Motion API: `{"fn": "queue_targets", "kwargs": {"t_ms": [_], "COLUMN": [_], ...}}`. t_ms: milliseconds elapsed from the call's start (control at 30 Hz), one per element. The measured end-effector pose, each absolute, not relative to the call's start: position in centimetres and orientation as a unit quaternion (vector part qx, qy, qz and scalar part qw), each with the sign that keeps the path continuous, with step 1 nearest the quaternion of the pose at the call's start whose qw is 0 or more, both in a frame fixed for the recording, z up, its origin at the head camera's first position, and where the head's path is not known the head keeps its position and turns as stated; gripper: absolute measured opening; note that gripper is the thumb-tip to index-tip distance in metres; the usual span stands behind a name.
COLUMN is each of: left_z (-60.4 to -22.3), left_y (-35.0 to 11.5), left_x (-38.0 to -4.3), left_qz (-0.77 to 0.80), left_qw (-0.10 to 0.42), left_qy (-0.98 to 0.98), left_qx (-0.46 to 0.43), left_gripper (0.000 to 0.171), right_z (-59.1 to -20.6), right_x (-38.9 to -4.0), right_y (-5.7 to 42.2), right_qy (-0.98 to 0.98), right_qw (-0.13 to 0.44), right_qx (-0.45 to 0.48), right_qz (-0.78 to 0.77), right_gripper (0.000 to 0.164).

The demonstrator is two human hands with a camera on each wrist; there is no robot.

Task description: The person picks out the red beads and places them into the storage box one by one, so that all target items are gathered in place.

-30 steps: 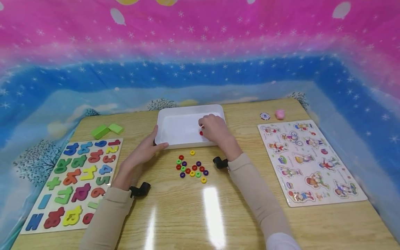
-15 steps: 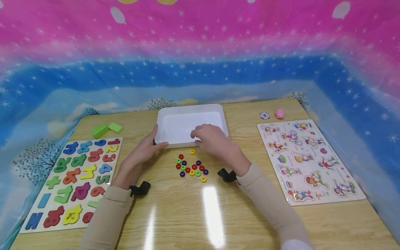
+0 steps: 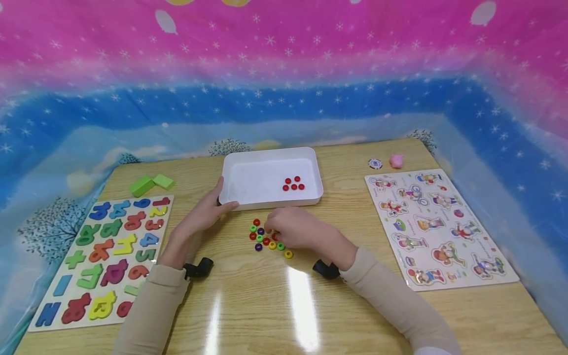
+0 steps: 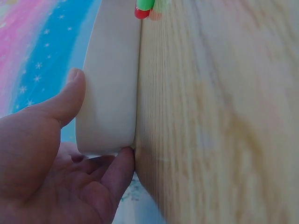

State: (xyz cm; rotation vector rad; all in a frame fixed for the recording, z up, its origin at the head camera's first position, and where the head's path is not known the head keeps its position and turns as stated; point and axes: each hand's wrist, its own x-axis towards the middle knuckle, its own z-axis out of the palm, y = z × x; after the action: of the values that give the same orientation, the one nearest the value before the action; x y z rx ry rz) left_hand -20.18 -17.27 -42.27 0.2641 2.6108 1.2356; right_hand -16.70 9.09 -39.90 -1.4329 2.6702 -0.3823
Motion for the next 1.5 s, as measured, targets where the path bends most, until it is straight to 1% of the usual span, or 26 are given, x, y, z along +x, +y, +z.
{"fn": "queue_targets", "kwargs": {"t_ms": [133, 400, 667, 867, 1067, 1233, 1400, 1500], "left_z": [-42.3, -42.5, -42.5, -42.5, -42.4, -42.4, -42.3, -42.3], "left_y": [-17.3, -17.5, -17.7, -17.7, -17.7, -17.6, -17.5, -17.4], "left_x": [-20.1, -20.1, -20.0, -20.0, -20.0, -20.0, -20.0, -20.1], "left_qz": [0.425, 0.420, 0.424, 0.425, 0.423, 0.415, 0.410, 0.408], "left_qw": [0.122, 0.119, 0.115, 0.115, 0.118, 0.120, 0.121, 0.120], "left_qy": [0.893, 0.895, 0.893, 0.892, 0.893, 0.896, 0.899, 0.900], "left_qx": [0.090, 0.094, 0.098, 0.100, 0.099, 0.097, 0.096, 0.098], "left_gripper": [0.091, 0.089, 0.088, 0.089, 0.090, 0.091, 0.090, 0.090], "right_z": [-40.7, -41.4, -40.7, -39.4, -38.4, -38.8, -39.9, -40.6], "right_x": [-16.7, -17.2, -17.6, -18.9, -21.2, -23.5, -25.4, -26.2], "right_y": [8.7, 8.3, 7.9, 8.3, 8.7, 8.7, 8.7, 8.8], "right_qy": [0.871, 0.866, 0.868, 0.888, 0.905, 0.916, 0.929, 0.937], "right_qw": [0.038, 0.000, 0.000, -0.019, -0.045, -0.051, -0.034, -0.034], "right_qx": [-0.477, -0.490, -0.483, -0.440, -0.388, -0.358, -0.321, -0.296], "right_qz": [-0.112, -0.103, -0.117, -0.135, -0.170, -0.174, -0.181, -0.183], "right_gripper": [0.014, 0.011, 0.009, 0.011, 0.013, 0.013, 0.016, 0.018]}}
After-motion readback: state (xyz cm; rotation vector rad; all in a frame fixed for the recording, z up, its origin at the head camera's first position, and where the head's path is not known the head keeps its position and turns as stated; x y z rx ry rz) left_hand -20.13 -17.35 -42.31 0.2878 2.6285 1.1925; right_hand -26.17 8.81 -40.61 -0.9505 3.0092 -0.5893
